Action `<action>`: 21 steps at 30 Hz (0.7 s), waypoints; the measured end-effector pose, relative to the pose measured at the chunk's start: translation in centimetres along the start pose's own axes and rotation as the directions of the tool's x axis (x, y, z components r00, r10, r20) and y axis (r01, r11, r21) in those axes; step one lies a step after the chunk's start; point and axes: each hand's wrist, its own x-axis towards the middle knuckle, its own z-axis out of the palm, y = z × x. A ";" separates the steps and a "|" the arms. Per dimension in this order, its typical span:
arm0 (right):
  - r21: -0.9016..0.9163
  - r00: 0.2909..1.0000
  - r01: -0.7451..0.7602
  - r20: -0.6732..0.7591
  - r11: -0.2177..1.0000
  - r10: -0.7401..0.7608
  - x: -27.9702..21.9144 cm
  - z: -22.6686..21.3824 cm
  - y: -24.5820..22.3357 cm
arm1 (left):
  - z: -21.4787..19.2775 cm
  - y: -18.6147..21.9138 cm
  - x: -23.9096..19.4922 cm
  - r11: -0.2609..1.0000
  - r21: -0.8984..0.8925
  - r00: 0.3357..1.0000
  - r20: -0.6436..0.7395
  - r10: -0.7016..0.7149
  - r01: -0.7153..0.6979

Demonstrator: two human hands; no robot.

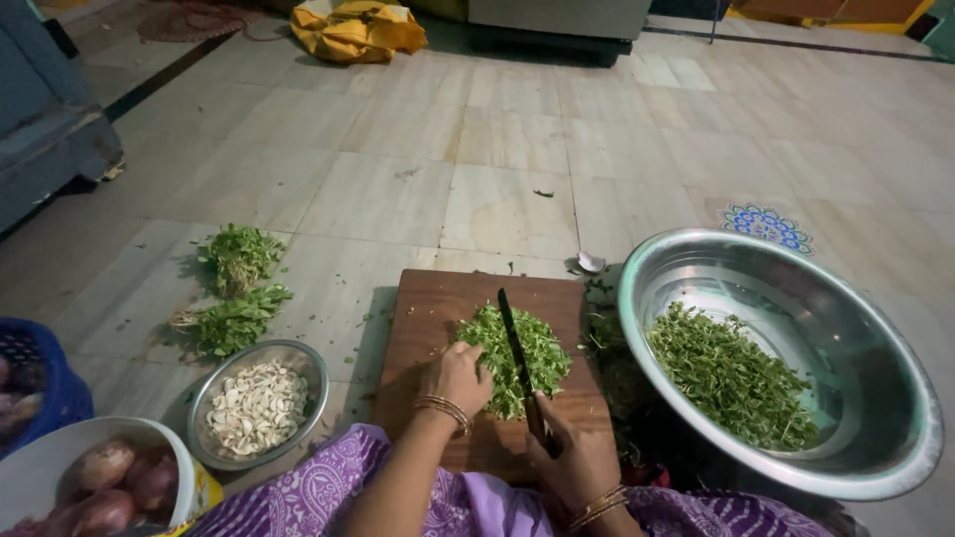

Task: The person is seen sitting on the floor and chopping green leafy vegetables using a knife on a wooden board.

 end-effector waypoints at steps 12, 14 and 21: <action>-0.087 0.995 0.002 0.097 0.996 0.006 -0.4 1.6 0.1 | 0.5 -2.1 -0.9 0.967 0.234 0.995 0.035 0.097 -0.103; -0.110 0.989 0.037 0.143 0.993 -0.021 -0.6 0.8 -0.7 | 1.5 -2.7 -0.6 0.968 0.221 0.991 -0.028 0.128 -0.118; -0.330 0.959 0.104 0.285 0.938 -0.006 -0.7 3.8 0.0 | 2.5 -2.7 0.0 0.947 0.283 0.988 0.012 0.155 -0.152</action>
